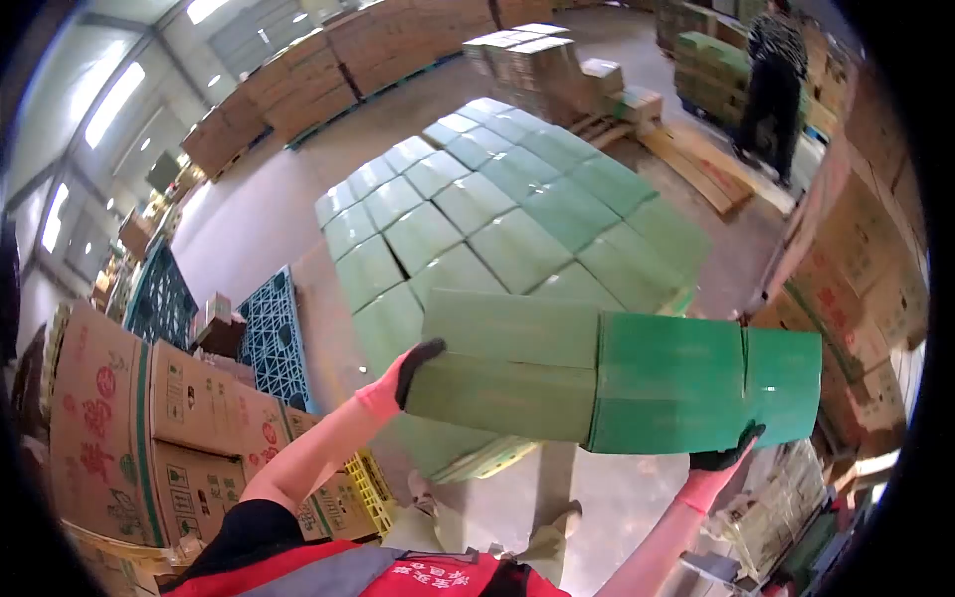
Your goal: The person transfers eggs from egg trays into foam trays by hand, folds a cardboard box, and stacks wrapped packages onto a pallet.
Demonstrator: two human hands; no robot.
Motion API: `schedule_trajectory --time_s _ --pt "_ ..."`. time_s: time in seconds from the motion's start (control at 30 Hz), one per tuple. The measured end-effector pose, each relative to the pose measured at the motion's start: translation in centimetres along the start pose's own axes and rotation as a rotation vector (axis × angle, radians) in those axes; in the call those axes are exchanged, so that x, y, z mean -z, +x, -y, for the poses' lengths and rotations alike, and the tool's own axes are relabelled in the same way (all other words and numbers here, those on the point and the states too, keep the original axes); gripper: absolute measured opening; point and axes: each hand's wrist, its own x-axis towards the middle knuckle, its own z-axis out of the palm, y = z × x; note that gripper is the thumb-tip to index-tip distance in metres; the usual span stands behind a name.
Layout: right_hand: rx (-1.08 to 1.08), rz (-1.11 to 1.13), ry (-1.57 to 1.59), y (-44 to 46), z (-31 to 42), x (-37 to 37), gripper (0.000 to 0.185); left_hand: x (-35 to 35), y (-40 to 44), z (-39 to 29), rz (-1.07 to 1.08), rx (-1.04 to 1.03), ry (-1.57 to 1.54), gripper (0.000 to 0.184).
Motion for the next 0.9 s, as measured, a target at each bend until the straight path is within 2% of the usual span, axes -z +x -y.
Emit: schedule_trajectory --time_s 0.1,0.2,0.23,0.3,0.33,0.37,0.47,0.5,0.57,0.63,0.67,0.7,0.73,0.77,0.83,0.9 --pt "-0.088 0.481 0.032 -0.3 -8.2 -5.5 0.06 8.7 -6.4 -5.1 0.098 -0.092 -0.132 0.055" --pt "-0.064 0.413 0.015 -5.4 -17.3 -15.6 0.06 17.8 -10.8 -11.1 0.019 -0.223 -0.146 0.051" --pt "-0.038 0.452 -0.002 -6.8 -20.2 -18.3 0.06 20.5 -12.1 -12.7 -0.015 -0.256 -0.165 0.049" --pt "0.029 0.524 -0.038 -7.9 -23.6 -23.1 0.06 23.5 -13.3 -16.9 -0.006 -0.283 -0.182 0.046" --pt "-0.076 0.406 0.007 -8.3 -24.9 -25.1 0.058 25.1 -13.8 -18.3 -0.007 -0.271 -0.19 0.044" --pt "-0.092 0.33 0.014 -8.0 -26.0 -25.4 0.057 27.2 -14.0 -19.3 -0.024 -0.275 -0.202 0.043" --pt "-0.016 0.361 -0.034 -8.0 -30.9 -30.1 0.053 31.2 -14.1 -24.1 -0.089 -0.306 -0.195 0.041" --pt "-0.087 0.382 -0.039 -8.7 -32.2 -32.7 0.05 32.0 -14.4 -25.4 -0.057 -0.304 -0.215 0.041" --pt "-0.019 0.294 -0.113 -6.9 -35.9 -34.0 0.054 34.2 -14.5 -27.5 -0.003 -0.315 -0.263 0.04" --pt "-0.053 0.37 -0.09 -4.5 -41.1 -36.5 0.054 38.8 -12.4 -30.4 -0.045 -0.409 -0.241 0.044" --pt "-0.076 0.406 -0.1 -3.4 -43.2 -38.0 0.055 39.9 -12.2 -32.0 -0.056 -0.433 -0.232 0.046" --pt "-0.182 0.36 -0.073 -3.1 -45.7 -40.3 0.056 41.3 -11.6 -33.6 -0.069 -0.453 -0.234 0.047" --pt "-0.205 0.305 -0.082 -2.8 -49.0 -43.5 0.052 44.1 -10.8 -36.1 0.005 -0.453 -0.273 0.047" --pt "-0.227 0.249 -0.087 -1.8 -52.1 -46.2 0.049 44.1 -10.5 -38.9 -0.025 -0.474 -0.254 0.046" --pt "-0.266 0.3 -0.13 3.1 -60.3 -50.0 0.05 50.2 -6.5 -44.5 0.002 -0.501 -0.313 0.046" --pt "-0.354 0.369 -0.07 8.6 -69.8 -53.7 0.052 59.4 -0.5 -50.3 -0.037 -0.595 -0.326 0.045"
